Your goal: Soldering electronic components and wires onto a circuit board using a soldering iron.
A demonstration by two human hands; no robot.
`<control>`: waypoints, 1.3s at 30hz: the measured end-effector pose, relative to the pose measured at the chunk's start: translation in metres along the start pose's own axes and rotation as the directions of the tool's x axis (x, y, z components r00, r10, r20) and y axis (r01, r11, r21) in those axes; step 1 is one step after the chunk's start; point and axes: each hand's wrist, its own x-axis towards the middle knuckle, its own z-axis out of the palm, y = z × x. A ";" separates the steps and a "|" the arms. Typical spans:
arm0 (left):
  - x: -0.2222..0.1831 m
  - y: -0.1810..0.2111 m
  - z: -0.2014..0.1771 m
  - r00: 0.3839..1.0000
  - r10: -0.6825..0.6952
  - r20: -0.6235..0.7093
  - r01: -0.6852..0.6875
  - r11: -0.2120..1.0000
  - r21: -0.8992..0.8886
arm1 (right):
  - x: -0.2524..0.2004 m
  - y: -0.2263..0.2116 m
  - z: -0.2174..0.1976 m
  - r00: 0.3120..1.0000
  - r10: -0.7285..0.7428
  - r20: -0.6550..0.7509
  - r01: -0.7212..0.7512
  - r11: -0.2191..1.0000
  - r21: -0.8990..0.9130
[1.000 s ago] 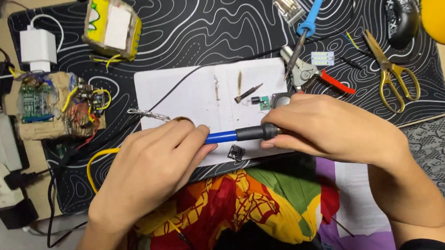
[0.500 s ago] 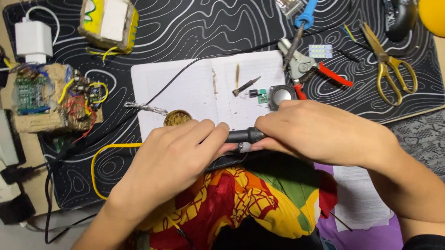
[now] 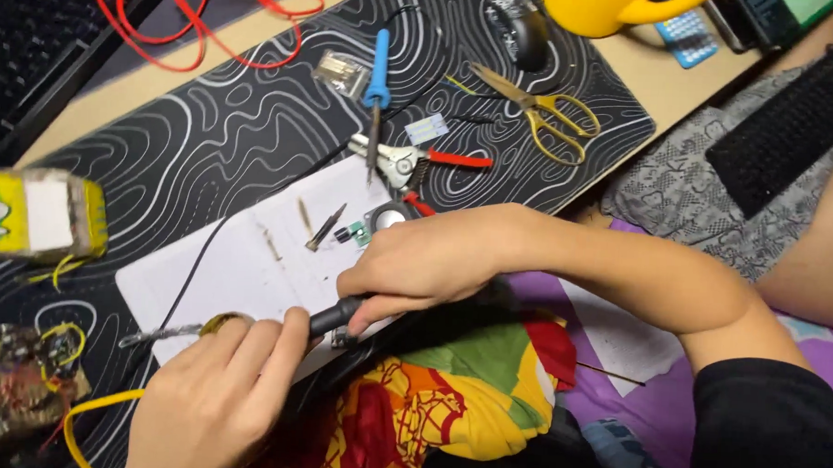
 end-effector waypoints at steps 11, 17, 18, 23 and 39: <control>-0.004 -0.001 0.010 0.933 -0.183 0.311 0.283 0.905 -0.318 | -0.014 0.002 0.030 0.994 -0.058 -0.093 0.040 0.983 -0.180; 0.000 -0.017 0.012 0.846 -0.179 0.503 0.466 0.707 -0.532 | -0.015 -0.004 0.040 0.898 -0.363 -0.249 0.104 0.725 -0.681; -0.001 -0.020 0.013 0.855 -0.172 0.488 0.458 0.692 -0.558 | -0.013 -0.006 0.039 0.859 -0.438 -0.264 0.070 0.611 -0.789; 0.003 -0.014 0.015 0.853 -0.322 0.411 0.509 0.690 -0.515 | -0.006 0.004 0.035 0.816 -0.485 -0.314 0.020 0.567 -0.824; 0.005 0.015 -0.031 0.961 0.056 -0.270 -0.029 0.994 0.101 | -0.018 -0.017 0.011 0.967 -0.132 -0.217 0.108 0.987 -0.118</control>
